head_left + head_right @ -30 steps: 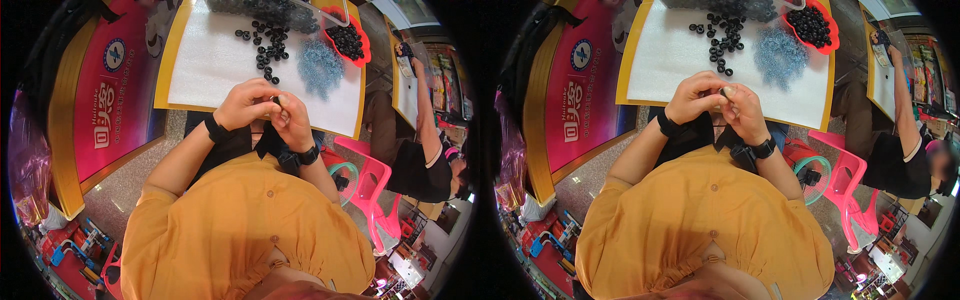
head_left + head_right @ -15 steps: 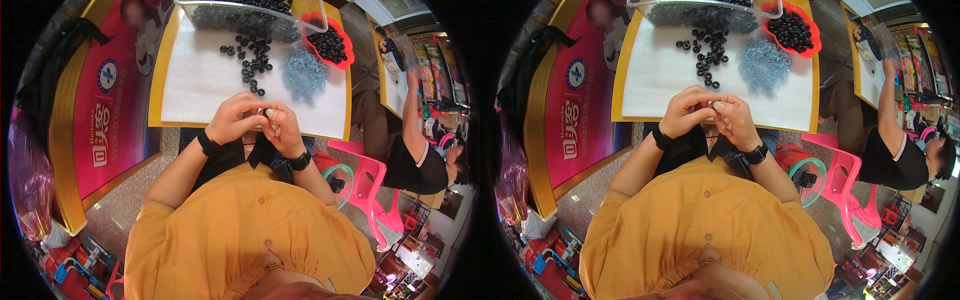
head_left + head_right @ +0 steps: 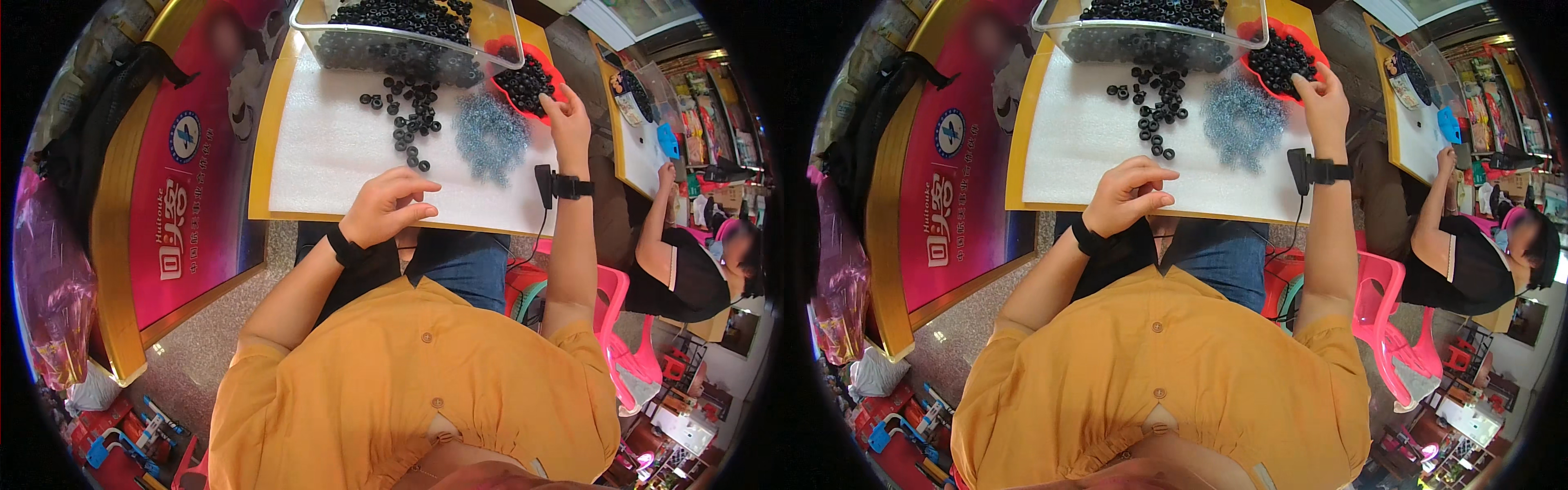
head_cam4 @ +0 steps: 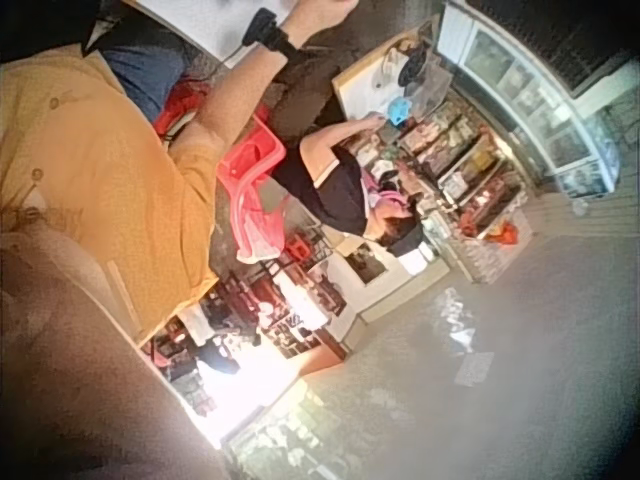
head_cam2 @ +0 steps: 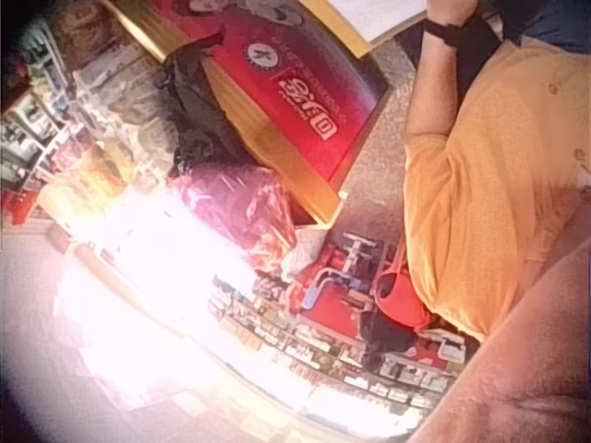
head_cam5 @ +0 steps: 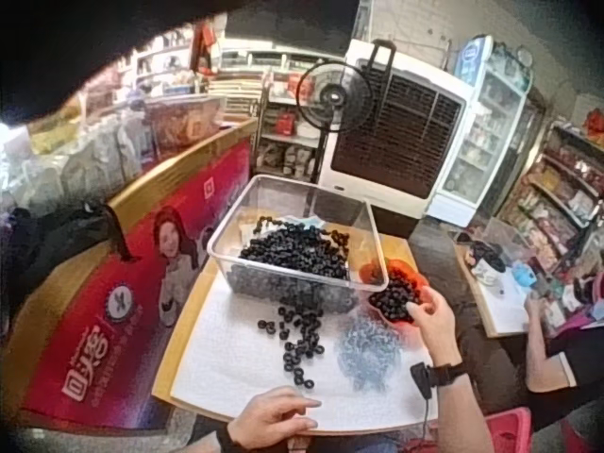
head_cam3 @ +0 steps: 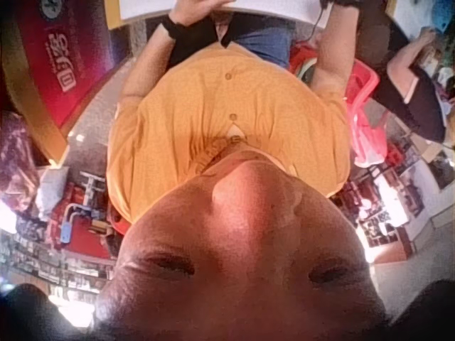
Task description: The person assembles small black components by hand, picking up pieces from the foam mat and pressing them together.
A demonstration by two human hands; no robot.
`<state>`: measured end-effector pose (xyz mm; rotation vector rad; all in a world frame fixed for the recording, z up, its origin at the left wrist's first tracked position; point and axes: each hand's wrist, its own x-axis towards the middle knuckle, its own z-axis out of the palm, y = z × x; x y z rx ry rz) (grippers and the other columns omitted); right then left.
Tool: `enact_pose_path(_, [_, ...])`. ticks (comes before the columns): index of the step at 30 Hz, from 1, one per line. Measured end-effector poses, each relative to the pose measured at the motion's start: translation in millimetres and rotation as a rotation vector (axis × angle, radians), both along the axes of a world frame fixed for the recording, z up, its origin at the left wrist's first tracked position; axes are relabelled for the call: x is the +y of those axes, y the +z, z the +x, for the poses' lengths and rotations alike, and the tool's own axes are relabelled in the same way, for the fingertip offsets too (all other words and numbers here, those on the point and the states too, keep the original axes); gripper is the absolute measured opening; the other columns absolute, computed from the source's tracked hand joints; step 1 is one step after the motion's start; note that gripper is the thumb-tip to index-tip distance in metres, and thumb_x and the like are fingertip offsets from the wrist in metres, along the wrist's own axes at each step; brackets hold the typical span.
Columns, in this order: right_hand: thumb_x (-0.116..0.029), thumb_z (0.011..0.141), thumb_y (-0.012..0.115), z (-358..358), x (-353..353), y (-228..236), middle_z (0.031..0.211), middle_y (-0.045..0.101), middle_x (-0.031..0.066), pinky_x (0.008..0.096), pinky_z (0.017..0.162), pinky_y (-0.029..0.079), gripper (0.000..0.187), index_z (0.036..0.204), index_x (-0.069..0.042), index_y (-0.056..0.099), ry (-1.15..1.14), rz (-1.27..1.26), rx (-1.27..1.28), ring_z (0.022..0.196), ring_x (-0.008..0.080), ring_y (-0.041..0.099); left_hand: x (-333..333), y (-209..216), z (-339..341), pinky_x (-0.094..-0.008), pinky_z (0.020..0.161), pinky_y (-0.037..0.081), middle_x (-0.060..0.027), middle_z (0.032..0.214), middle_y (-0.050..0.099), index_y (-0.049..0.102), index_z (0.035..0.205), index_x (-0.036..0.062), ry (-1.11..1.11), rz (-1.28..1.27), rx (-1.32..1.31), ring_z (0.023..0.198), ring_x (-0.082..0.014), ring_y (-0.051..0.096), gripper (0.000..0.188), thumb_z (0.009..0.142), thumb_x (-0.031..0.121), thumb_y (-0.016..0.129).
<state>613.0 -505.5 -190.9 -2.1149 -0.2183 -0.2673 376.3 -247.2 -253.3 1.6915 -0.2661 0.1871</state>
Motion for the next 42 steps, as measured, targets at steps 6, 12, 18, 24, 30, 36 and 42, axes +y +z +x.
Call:
enact_pose_path(6, [-0.020, 0.084, 0.072, -57, 61, -13, 0.086, 0.067, 0.0076, 0.0314, 0.070, 0.052, 0.028, 0.109, -0.007, 0.071, 0.404, -0.292, -0.169, 0.077, 0.0186, 0.066, 1, -1, 2, -0.0238, 0.061, 0.043, -0.0031, 0.084, 0.059, 0.072, 0.108, 0.0055, -0.002, -0.008, -0.027, 0.071, -0.0110, 0.054, 0.027, 0.083, 0.013, 0.078])
enact_pose_path(12, [-0.027, 0.086, 0.063, -80, 101, -22, 0.094, 0.066, 0.0115, 0.0426, 0.078, 0.054, 0.026, 0.102, -0.008, 0.073, 0.507, -0.685, -0.145, 0.091, 0.0324, 0.066, 0, 0, 3, -0.0225, 0.059, 0.041, -0.0021, 0.083, 0.058, 0.072, 0.109, 0.0050, -0.005, -0.017, -0.047, 0.069, -0.0090, 0.052, 0.026, 0.083, 0.008, 0.076])
enact_pose_path(18, [-0.017, 0.083, 0.072, -84, 91, -17, 0.085, 0.062, 0.0055, 0.0306, 0.062, 0.047, 0.023, 0.103, -0.006, 0.071, 0.594, -0.389, -0.101, 0.068, 0.0176, 0.058, 0, -2, 2, -0.0215, 0.063, 0.043, -0.0034, 0.088, 0.061, 0.070, 0.113, 0.0053, 0.031, -0.060, -0.034, 0.072, -0.0092, 0.054, 0.028, 0.086, 0.005, 0.072])
enact_pose_path(24, [-0.011, 0.081, 0.077, -124, 73, -21, 0.083, 0.059, -0.0001, 0.0203, 0.063, 0.042, 0.022, 0.100, -0.003, 0.070, 0.574, 0.045, 0.160, 0.071, 0.0060, 0.054, -3, -5, 4, -0.0196, 0.067, 0.044, -0.0036, 0.099, 0.066, 0.065, 0.125, 0.0058, 0.142, -0.116, 0.004, 0.077, -0.0064, 0.055, 0.033, 0.091, 0.004, 0.065])
enact_pose_path(30, [-0.007, 0.083, 0.076, -155, 67, -35, 0.087, 0.062, 0.0016, 0.0217, 0.063, 0.043, 0.023, 0.105, -0.002, 0.071, 0.658, 0.240, 0.184, 0.072, 0.0066, 0.055, -8, -8, 1, -0.0185, 0.063, 0.045, -0.0035, 0.109, 0.069, 0.062, 0.130, 0.0057, 0.135, -0.270, 0.101, 0.075, -0.0036, 0.055, 0.036, 0.094, 0.003, 0.063])
enact_pose_path(36, [-0.004, 0.085, 0.071, -166, 70, -43, 0.083, 0.064, 0.0082, 0.0280, 0.064, 0.046, 0.022, 0.107, 0.000, 0.070, 0.678, 0.136, -0.068, 0.072, 0.0182, 0.059, -3, -12, 0, -0.0179, 0.060, 0.044, -0.0022, 0.099, 0.067, 0.069, 0.122, 0.0048, 0.088, -0.241, 0.076, 0.070, -0.0041, 0.055, 0.030, 0.091, 0.002, 0.067])
enact_pose_path(42, [-0.006, 0.087, 0.070, -173, 66, -42, 0.085, 0.064, 0.0111, 0.0312, 0.066, 0.048, 0.020, 0.107, 0.001, 0.069, 0.657, 0.071, -0.116, 0.075, 0.0236, 0.062, -1, -10, 1, -0.0197, 0.066, 0.046, -0.0049, 0.103, 0.066, 0.069, 0.121, 0.0043, 0.052, -0.136, 0.001, 0.078, -0.0067, 0.057, 0.033, 0.088, 0.002, 0.071])
